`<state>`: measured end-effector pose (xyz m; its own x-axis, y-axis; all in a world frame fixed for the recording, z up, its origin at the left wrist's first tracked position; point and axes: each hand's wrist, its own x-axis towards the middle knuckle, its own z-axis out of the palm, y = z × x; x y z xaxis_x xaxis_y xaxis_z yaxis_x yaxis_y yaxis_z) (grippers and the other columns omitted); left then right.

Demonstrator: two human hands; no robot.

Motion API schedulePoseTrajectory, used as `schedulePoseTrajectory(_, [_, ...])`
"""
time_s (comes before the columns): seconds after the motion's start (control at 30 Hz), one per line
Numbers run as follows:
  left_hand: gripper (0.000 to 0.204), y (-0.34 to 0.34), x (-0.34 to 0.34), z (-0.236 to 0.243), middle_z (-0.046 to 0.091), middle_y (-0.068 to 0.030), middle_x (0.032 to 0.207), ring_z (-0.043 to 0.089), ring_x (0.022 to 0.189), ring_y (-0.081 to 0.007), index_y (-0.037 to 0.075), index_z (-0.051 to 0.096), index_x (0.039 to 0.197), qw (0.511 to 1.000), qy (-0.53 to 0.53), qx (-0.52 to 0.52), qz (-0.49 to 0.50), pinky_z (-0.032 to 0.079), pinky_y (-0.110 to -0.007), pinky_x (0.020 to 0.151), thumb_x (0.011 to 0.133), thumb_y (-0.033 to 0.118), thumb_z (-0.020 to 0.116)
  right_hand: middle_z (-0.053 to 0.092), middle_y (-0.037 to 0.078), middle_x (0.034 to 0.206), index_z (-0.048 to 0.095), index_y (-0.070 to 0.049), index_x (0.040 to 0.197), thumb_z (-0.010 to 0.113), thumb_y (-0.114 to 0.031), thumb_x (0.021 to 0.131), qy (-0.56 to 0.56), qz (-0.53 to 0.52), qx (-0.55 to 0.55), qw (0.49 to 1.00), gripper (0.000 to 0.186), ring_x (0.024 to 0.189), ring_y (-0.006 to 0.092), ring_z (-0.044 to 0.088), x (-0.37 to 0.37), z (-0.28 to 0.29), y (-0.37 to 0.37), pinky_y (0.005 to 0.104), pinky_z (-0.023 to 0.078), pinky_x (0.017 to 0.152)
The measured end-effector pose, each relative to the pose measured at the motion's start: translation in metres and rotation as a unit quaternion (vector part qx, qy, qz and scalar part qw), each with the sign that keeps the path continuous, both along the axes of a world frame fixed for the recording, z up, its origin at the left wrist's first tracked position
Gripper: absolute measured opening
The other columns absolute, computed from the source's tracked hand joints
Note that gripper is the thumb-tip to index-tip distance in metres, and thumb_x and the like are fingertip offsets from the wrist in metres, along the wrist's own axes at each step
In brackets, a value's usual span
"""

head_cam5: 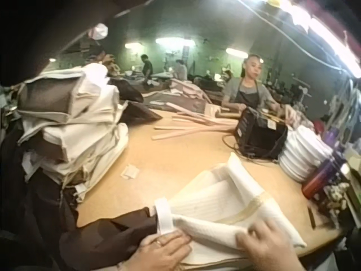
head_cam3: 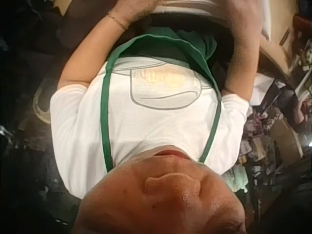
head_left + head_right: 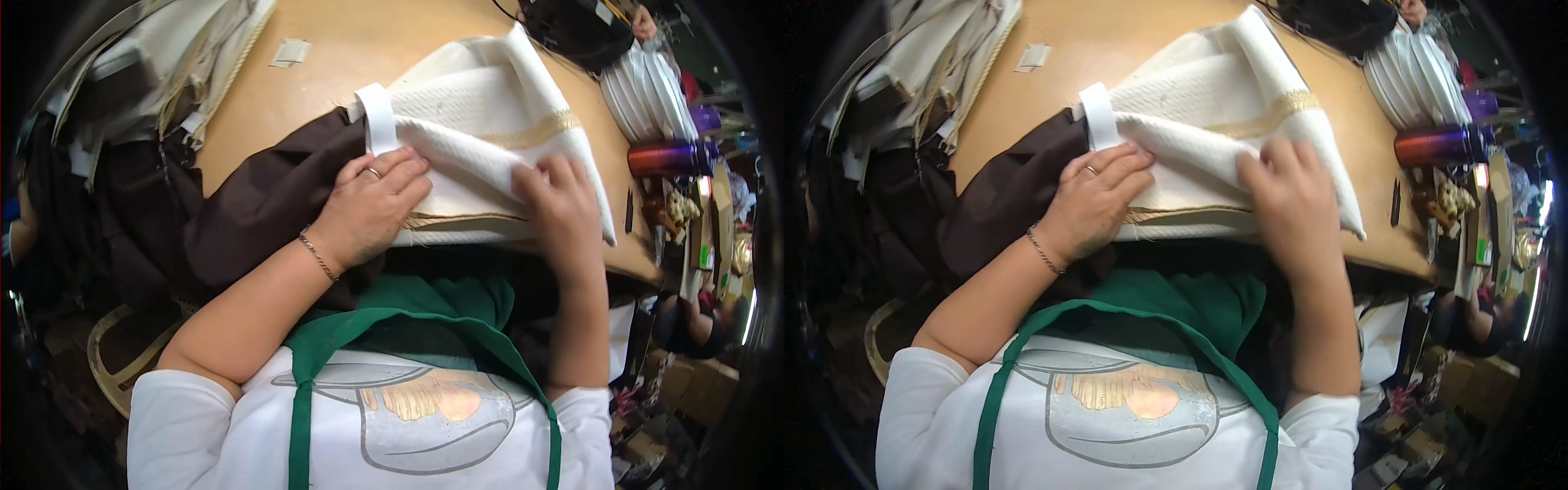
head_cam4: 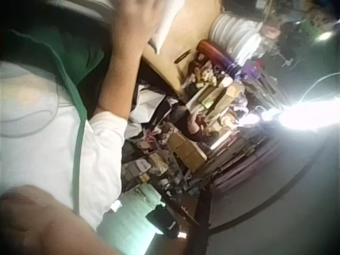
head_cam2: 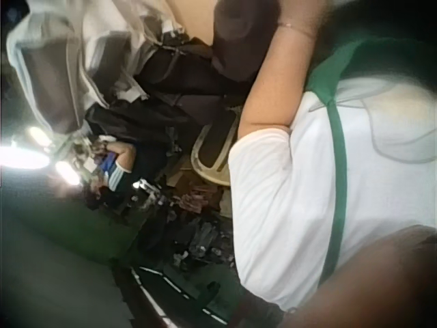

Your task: The person aligns and holds together pieces of white and brown material by hand, smoothing the edges and positioning a white strap along the seam.

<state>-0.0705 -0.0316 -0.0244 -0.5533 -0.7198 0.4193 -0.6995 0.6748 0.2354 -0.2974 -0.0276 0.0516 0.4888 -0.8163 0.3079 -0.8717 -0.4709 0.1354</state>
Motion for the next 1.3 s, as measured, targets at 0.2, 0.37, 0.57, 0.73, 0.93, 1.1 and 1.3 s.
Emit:
schedulePoseTrajectory(0.2, [0.026,-0.004,-0.005,-0.001,0.056,0.0021,0.115,0.048,0.113,-0.0138,0.014,0.060,0.100,0.999,0.020,0.011,-0.030,0.033,-0.030,0.093,0.076,0.009,0.053,0.051,0.009,0.078,0.058,-0.006,0.076,0.058,-0.005,0.069,-0.139,0.053,0.075,0.986,0.007,0.080,0.0285,0.050,-0.026,-0.037,-0.078,0.0371,0.044,0.071])
schedulePoseTrajectory(0.37, [0.024,-0.005,-0.002,0.000,0.056,0.0015,0.115,0.049,0.113,-0.0132,0.014,0.060,0.100,1.000,0.009,0.004,-0.013,0.032,-0.030,0.093,0.077,0.010,0.052,0.053,0.007,0.077,0.060,-0.007,0.076,0.061,-0.005,0.067,-0.127,0.072,0.035,0.989,0.010,0.079,0.0267,0.052,-0.021,-0.026,-0.069,0.0356,0.043,0.069])
schedulePoseTrajectory(0.57, [0.025,-0.003,0.000,-0.002,0.055,0.0014,0.116,0.049,0.113,-0.0136,0.013,0.059,0.100,0.999,0.027,0.016,-0.016,0.033,-0.031,0.093,0.077,0.010,0.052,0.058,0.005,0.092,0.063,-0.006,0.093,0.059,-0.009,0.068,-0.129,0.153,-0.005,0.980,0.026,0.086,0.0194,0.054,0.011,-0.041,0.029,0.0331,0.044,0.068])
schedulePoseTrajectory(0.73, [0.027,-0.003,0.000,-0.003,0.055,0.0011,0.117,0.048,0.114,-0.0143,0.013,0.060,0.101,0.999,0.035,0.015,-0.020,0.034,-0.032,0.092,0.076,0.010,0.054,0.056,0.003,0.103,0.062,-0.007,0.098,0.057,-0.013,0.069,-0.148,0.121,-0.031,0.981,0.030,0.093,0.0183,0.052,0.046,-0.068,0.048,0.0306,0.041,0.077])
schedulePoseTrajectory(0.93, [0.027,-0.003,0.000,-0.007,0.054,0.0015,0.119,0.048,0.114,-0.0141,0.013,0.059,0.103,0.999,0.042,0.001,-0.024,0.033,-0.032,0.093,0.076,0.012,0.053,0.054,0.001,0.103,0.060,-0.007,0.101,0.053,-0.016,0.071,-0.066,0.042,-0.026,0.997,0.032,0.099,0.0177,0.049,0.060,-0.066,0.052,0.0303,0.034,0.083])
schedulePoseTrajectory(1.1, [0.028,-0.002,0.000,-0.007,0.054,0.0013,0.119,0.048,0.114,-0.0143,0.013,0.059,0.103,0.999,0.032,-0.014,-0.018,0.033,-0.032,0.094,0.076,0.013,0.054,0.054,0.004,0.103,0.059,-0.005,0.101,0.051,-0.016,0.072,-0.020,-0.019,-0.055,0.998,0.032,0.101,0.0198,0.048,0.074,-0.069,0.057,0.0309,0.032,0.083])
schedulePoseTrajectory(1.3, [0.027,-0.005,0.003,-0.009,0.053,0.0000,0.121,0.046,0.117,-0.0162,0.011,0.058,0.105,0.996,0.070,0.020,-0.042,0.032,-0.034,0.095,0.079,0.015,0.056,0.055,0.008,0.104,0.059,-0.002,0.101,0.049,-0.017,0.074,0.013,-0.032,-0.066,0.997,0.033,0.105,0.0220,0.048,0.080,-0.073,0.063,0.0322,0.032,0.085])
